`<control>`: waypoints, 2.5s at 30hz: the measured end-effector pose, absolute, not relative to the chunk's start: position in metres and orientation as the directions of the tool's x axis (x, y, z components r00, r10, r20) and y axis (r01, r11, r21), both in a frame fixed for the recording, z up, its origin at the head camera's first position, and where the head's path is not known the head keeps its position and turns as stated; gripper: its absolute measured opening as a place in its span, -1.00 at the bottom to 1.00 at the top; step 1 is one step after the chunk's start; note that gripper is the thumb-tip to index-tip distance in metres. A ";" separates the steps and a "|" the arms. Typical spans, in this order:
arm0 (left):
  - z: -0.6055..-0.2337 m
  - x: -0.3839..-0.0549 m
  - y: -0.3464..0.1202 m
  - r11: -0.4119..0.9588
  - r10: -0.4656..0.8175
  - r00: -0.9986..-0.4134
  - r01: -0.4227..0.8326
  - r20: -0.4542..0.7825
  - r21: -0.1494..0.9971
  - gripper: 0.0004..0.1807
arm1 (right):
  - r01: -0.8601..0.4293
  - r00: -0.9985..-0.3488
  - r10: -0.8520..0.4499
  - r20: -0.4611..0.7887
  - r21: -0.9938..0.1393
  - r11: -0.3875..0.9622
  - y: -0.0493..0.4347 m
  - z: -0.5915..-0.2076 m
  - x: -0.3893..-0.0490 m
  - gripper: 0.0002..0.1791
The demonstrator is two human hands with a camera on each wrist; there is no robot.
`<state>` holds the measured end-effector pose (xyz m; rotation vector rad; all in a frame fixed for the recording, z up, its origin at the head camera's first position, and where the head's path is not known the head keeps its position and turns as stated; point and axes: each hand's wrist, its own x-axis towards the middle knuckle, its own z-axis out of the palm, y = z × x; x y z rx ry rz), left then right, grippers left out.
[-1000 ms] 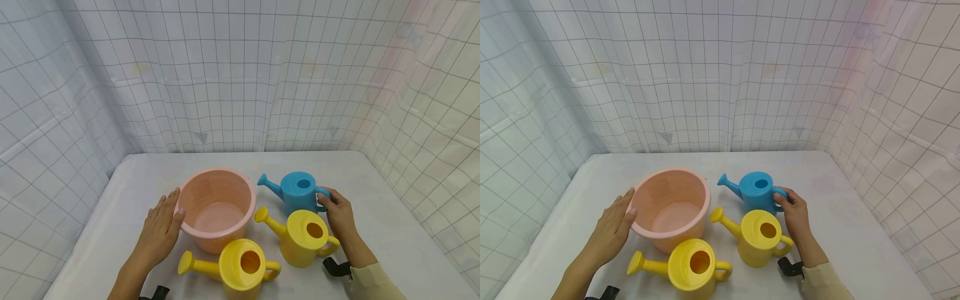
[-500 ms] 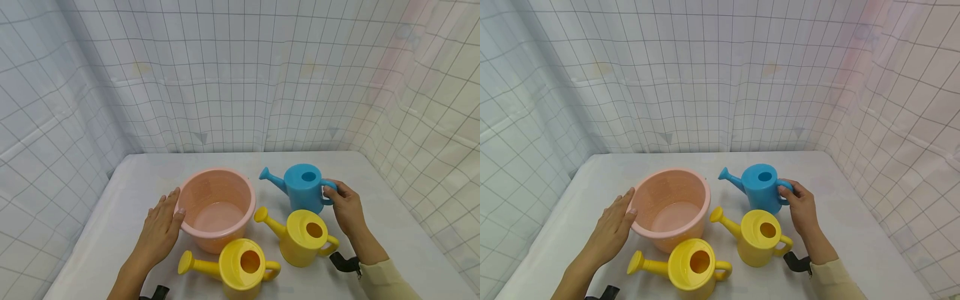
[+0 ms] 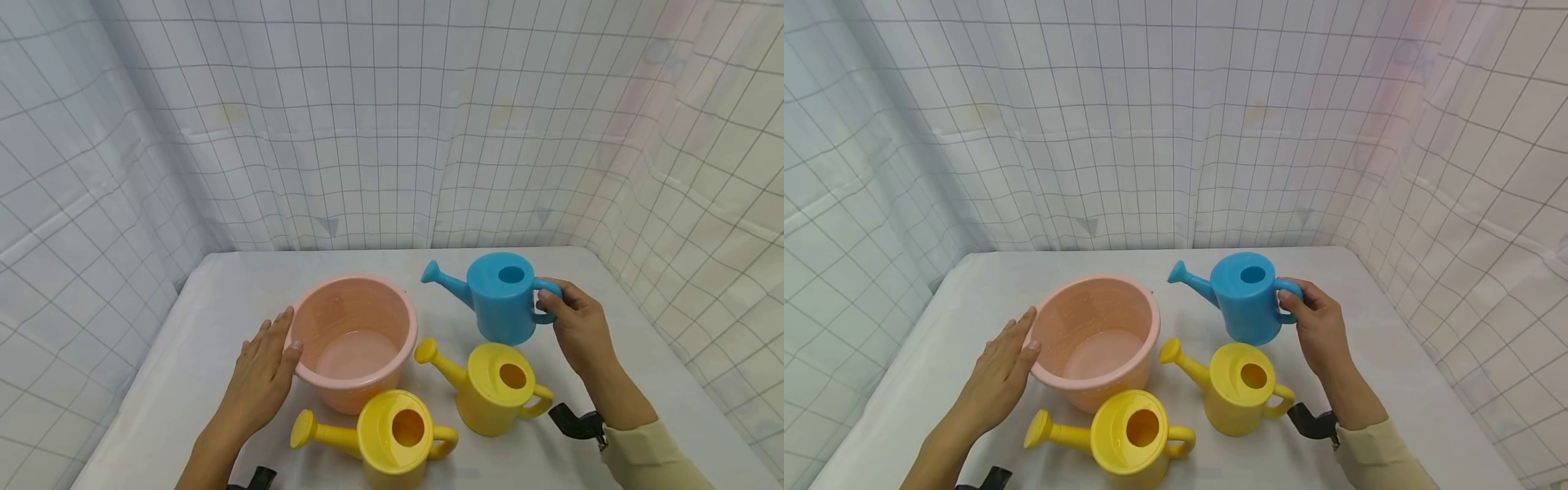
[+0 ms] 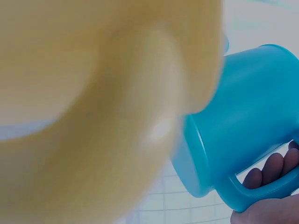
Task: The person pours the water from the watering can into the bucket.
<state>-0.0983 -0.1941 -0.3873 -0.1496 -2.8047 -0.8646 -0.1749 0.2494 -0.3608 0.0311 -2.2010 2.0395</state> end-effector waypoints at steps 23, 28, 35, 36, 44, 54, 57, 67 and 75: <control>-0.386 -0.099 -0.195 0.817 0.044 -0.977 0.155 0.208 0.556 -0.38 | -0.273 -0.961 -0.028 0.274 -0.962 -0.021 0.239 -0.325 -0.155 -0.65; -0.386 -0.099 -0.195 0.814 0.043 -0.977 0.156 0.209 0.560 -0.38 | -0.296 -0.950 -0.091 0.300 -0.954 -0.054 0.236 -0.319 -0.152 -0.72; -0.387 -0.099 -0.195 0.815 0.041 -0.976 0.155 0.212 0.558 -0.38 | -0.301 -0.942 -0.152 0.300 -0.954 -0.017 0.232 -0.310 -0.147 -0.73; -0.387 -0.099 -0.195 0.816 0.041 -0.976 0.155 0.212 0.557 -0.38 | -0.298 -0.943 -0.154 0.294 -0.955 -0.002 0.231 -0.309 -0.147 -0.73; -0.387 -0.098 -0.195 0.814 0.041 -0.976 0.156 0.212 0.560 -0.38 | -0.303 -0.944 -0.176 0.279 -0.945 0.126 0.225 -0.299 -0.145 -0.69; -0.387 -0.098 -0.196 0.813 0.041 -0.976 0.156 0.213 0.561 -0.38 | -0.305 -0.944 -0.218 0.246 -0.905 0.297 0.215 -0.286 -0.150 -0.64; -0.389 -0.099 -0.196 0.813 0.042 -0.976 0.159 0.215 0.561 -0.38 | -0.310 -0.941 -0.239 0.240 -0.894 0.322 0.213 -0.283 -0.152 -0.62; -0.388 -0.100 -0.196 0.814 0.041 -0.976 0.156 0.213 0.559 -0.38 | -0.326 -0.932 -0.272 0.240 -0.884 0.337 0.211 -0.270 -0.158 -0.59; -0.386 -0.098 -0.195 0.817 0.039 -0.977 0.153 0.212 0.556 -0.38 | -0.333 -0.931 -0.277 0.237 -0.862 0.382 0.205 -0.257 -0.160 -0.59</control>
